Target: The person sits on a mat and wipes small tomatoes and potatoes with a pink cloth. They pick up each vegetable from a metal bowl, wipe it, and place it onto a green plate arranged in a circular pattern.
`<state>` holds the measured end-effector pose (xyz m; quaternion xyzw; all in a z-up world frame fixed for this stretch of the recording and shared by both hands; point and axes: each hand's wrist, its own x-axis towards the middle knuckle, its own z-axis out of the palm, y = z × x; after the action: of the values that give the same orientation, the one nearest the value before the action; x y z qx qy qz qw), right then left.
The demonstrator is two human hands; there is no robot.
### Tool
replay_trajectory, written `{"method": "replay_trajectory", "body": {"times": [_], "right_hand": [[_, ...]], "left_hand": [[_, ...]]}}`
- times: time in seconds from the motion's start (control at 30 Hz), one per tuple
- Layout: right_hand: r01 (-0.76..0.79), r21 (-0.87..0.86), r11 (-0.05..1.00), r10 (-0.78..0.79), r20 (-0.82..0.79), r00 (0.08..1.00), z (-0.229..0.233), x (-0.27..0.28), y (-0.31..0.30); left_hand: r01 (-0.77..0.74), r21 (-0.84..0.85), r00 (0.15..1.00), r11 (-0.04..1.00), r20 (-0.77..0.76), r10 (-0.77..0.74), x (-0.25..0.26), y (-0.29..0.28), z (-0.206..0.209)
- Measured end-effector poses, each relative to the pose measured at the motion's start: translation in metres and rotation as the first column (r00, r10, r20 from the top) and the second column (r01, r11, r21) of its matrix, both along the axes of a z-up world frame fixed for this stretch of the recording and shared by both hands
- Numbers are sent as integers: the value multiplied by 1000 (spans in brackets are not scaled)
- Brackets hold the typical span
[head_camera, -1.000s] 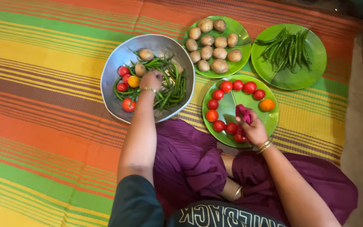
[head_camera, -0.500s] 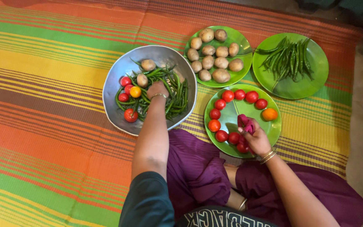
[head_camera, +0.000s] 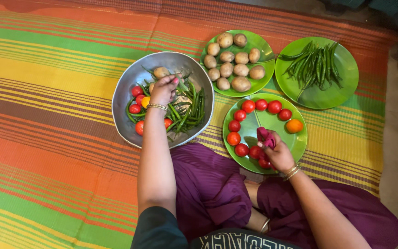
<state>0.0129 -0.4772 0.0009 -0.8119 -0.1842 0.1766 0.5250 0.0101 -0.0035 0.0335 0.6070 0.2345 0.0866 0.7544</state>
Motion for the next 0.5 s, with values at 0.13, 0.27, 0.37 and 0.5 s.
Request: {"method": "replay_trajectory", "body": {"times": [0.13,0.27,0.37,0.5], "right_hand": [[-5,-21,1000,5,1,1000,5,0,0],[6,-49,999,-7,-10,1000,5,0,1],[10,-68,998,-11,-15,1000,4,0,1],[14,-62,998,-13,5,1000,6,-1,1]], "left_hand": [[46,61,997,997,65,-50,11,-1,-12],[67,153,973,986,208,-98,22,1,-36],[-68,690,997,720,20,75,6,-14,-10],[-168,914,958,370,63,281,-11,-66,41]]}}
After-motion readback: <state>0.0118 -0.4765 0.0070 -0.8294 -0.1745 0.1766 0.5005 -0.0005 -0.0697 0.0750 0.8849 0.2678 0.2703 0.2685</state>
